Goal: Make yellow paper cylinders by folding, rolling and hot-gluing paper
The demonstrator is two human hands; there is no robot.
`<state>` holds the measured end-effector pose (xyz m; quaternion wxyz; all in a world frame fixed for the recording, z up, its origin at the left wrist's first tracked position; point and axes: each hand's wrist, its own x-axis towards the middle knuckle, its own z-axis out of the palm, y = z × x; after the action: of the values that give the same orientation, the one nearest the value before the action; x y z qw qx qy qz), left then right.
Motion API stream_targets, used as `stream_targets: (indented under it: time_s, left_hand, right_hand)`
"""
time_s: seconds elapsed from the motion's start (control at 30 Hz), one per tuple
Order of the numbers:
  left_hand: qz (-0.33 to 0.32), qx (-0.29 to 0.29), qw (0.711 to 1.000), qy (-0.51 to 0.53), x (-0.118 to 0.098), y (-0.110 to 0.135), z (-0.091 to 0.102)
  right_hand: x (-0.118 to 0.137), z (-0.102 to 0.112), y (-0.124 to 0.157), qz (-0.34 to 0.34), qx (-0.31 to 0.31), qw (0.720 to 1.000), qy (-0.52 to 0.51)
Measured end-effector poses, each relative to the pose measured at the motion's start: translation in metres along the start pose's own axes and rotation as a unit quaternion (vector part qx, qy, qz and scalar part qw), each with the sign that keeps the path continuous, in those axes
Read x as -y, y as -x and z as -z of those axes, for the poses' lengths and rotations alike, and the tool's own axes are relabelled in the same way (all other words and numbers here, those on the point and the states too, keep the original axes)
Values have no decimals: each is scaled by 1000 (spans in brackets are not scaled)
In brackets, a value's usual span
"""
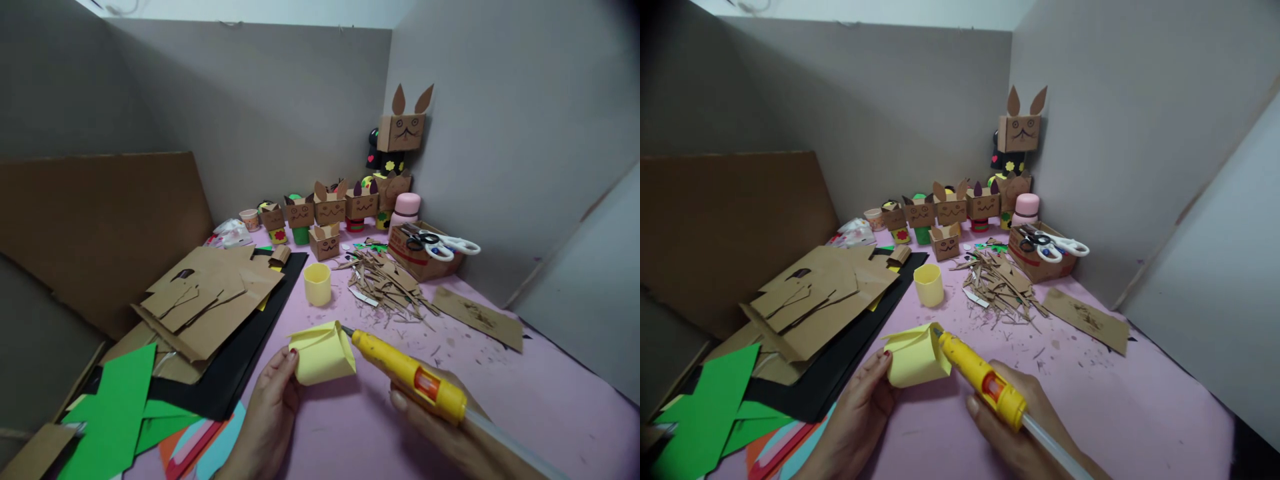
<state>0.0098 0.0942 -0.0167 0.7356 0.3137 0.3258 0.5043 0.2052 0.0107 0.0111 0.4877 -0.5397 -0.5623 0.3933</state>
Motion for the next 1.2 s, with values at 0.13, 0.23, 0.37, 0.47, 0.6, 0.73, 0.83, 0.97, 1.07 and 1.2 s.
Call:
stream_targets:
  time_s: [0.13, 0.23, 0.37, 0.47, 0.6, 0.73, 0.83, 0.97, 1.07, 1.2]
  left_hand:
    - [-5, 2, 1000, -21, 1, 1, -1]
    - [-6, 6, 999, -54, 3, 3, 0]
    - [8, 25, 993, -116, 7, 9, 2]
    - [13, 36, 985, -166, 9, 12, 3]
    - [-19, 26, 976, -218, 6, 13, 2]
    - [-42, 26, 970, -239, 4, 13, 0]
    - [-44, 48, 963, -261, 4, 14, -2]
    - [-40, 85, 950, -298, 6, 15, -3]
    - [-42, 95, 944, -312, 6, 16, -4]
    - [-33, 103, 937, -332, 3, 18, -6]
  right_hand:
    - [1, -1, -1, -18, -26, 999, -22]
    - [-5, -3, -1, -52, -71, 995, -38]
    - [-20, -4, -2, -104, -113, 986, -63]
    - [-23, -1, -1, -88, -118, 987, -57]
    - [-13, 2, 0, -32, -58, 997, -46]
    - [-11, 0, 0, -65, -50, 994, -74]
    - [-19, -3, -6, -104, -93, 984, -111]
    - [-25, -4, -15, -110, -92, 977, -158]
    - [-22, -4, -18, -113, -55, 973, -194]
    - [-18, -4, -20, -147, -47, 960, -234]
